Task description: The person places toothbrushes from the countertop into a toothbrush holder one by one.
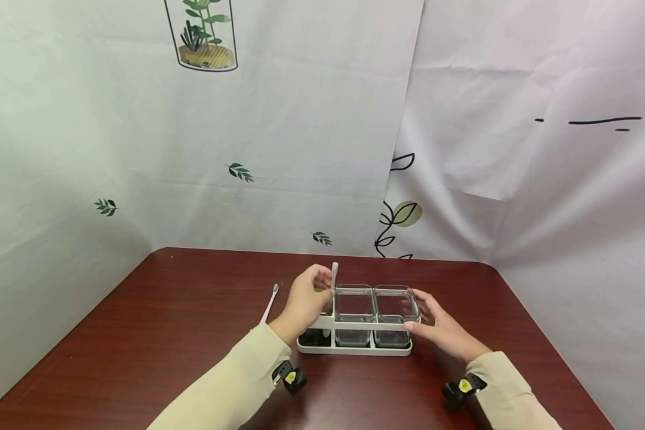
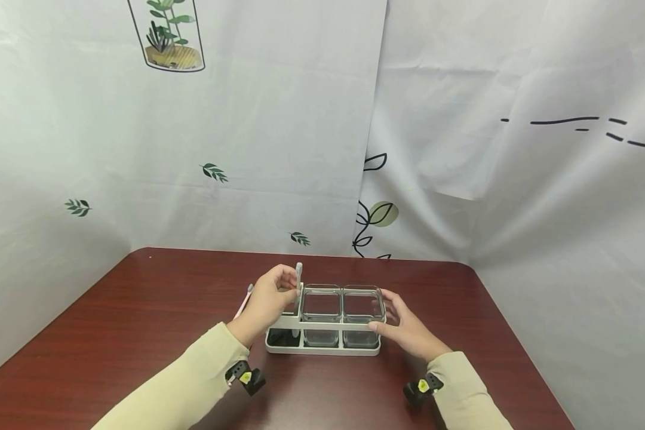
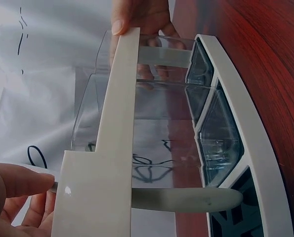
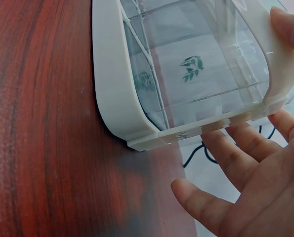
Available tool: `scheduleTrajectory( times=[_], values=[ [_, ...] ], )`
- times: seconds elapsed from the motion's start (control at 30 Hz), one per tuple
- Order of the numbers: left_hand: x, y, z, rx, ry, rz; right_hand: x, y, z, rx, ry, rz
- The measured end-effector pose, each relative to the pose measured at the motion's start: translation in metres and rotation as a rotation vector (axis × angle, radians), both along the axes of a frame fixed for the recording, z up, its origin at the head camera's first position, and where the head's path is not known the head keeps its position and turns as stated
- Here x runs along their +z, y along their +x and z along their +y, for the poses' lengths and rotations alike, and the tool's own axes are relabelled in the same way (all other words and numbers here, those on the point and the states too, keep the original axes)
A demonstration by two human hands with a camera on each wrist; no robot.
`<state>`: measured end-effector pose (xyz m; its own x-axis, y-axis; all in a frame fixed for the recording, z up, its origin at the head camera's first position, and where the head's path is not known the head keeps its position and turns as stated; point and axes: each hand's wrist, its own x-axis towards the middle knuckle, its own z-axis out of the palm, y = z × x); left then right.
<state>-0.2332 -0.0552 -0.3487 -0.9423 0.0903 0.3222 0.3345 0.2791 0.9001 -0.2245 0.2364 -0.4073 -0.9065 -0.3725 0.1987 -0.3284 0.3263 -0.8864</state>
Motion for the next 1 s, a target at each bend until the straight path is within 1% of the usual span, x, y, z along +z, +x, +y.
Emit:
scheduleTrajectory(
  times=[0.23, 0.33, 0.53, 0.73, 0.87, 0.97, 1.0],
  values=[
    [0.001, 0.001, -0.005, -0.011, 0.006, -0.045, 0.000, -0.001, 0.000, 0.006, 0.004, 0.006],
    [0.002, 0.002, -0.008, -0.020, 0.030, -0.056, -0.002, -0.002, 0.000, 0.002, 0.008, -0.003],
    [0.003, 0.003, -0.016, -0.038, 0.132, -0.087, -0.004, -0.004, 0.001, 0.000, 0.005, -0.021],
    [0.008, 0.003, -0.027, 0.004, 0.215, -0.126, -0.005, -0.003, 0.002, -0.004, 0.006, -0.018],
    [0.010, 0.001, -0.038, 0.007, 0.307, -0.168, -0.004, -0.003, 0.001, -0.010, 0.015, -0.024],
    [0.010, -0.003, -0.047, 0.004, 0.398, -0.213, -0.004, -0.004, 0.001, -0.007, 0.011, -0.028],
    [0.010, -0.004, -0.051, 0.006, 0.418, -0.217, -0.005, -0.004, 0.001, -0.008, 0.010, -0.029]
  ],
)
